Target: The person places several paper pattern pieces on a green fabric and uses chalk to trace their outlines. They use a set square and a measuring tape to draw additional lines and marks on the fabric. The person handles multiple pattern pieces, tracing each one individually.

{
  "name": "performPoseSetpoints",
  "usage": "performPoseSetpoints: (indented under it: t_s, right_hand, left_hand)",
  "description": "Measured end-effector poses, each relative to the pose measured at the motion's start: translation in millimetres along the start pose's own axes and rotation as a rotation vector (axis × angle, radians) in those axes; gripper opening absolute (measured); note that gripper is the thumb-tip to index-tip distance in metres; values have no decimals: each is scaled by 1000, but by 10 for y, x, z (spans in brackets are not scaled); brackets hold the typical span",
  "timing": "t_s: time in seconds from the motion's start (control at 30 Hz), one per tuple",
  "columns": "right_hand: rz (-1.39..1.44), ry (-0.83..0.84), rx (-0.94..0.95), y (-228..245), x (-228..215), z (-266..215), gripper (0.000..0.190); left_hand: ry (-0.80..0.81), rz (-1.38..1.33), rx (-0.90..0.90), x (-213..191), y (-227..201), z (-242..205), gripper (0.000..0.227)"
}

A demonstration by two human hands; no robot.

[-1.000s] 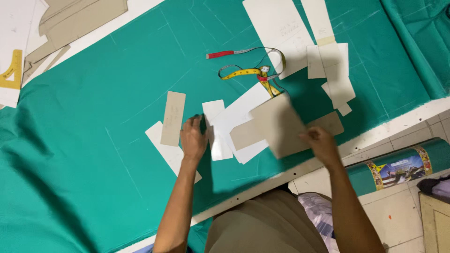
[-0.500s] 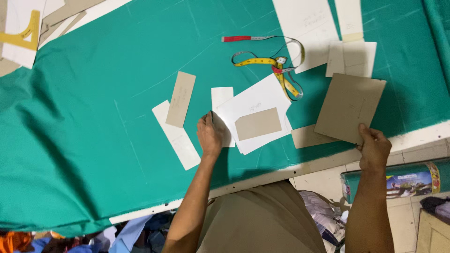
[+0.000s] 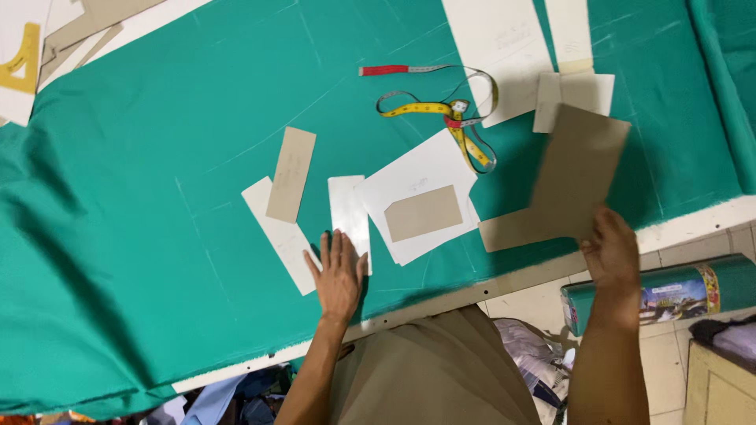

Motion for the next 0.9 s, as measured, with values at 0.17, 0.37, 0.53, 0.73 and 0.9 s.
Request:
performPoseSetpoints:
  t_s: [0.17,0.37,0.53,0.73,0.9]
  right_hand:
    - [-416,117,-60,-135,532,-273,31]
    - [-587,424,-152,-418,1194,-706,31]
    - [-752,469,-637,-361,1122,-709,36]
    - [-1193,-76,-841,-81,478,-195,49]
    - [-1151,-22,-1100,2,674,29,45]
  left_hand:
    - [294,-692,-540,-83,-175,115,66]
    - [395,-1540,-859,224,-546,388,63]
    - [274,-1198,-920,339,-52,202,33]
    - [-445,-1124,-1037,-86,1390,-350,20]
    - [-777,-972,-1191,-487,2266,-927,14]
Point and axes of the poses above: each hand's wrist, its own z-axis towards the middle knuckle, its own x-axis out of the palm, y = z × x, the point moved 4 cm from there along z, towards the middle knuckle, and after that the axes turned 13 degrees about -y, right-handed, at the moved point
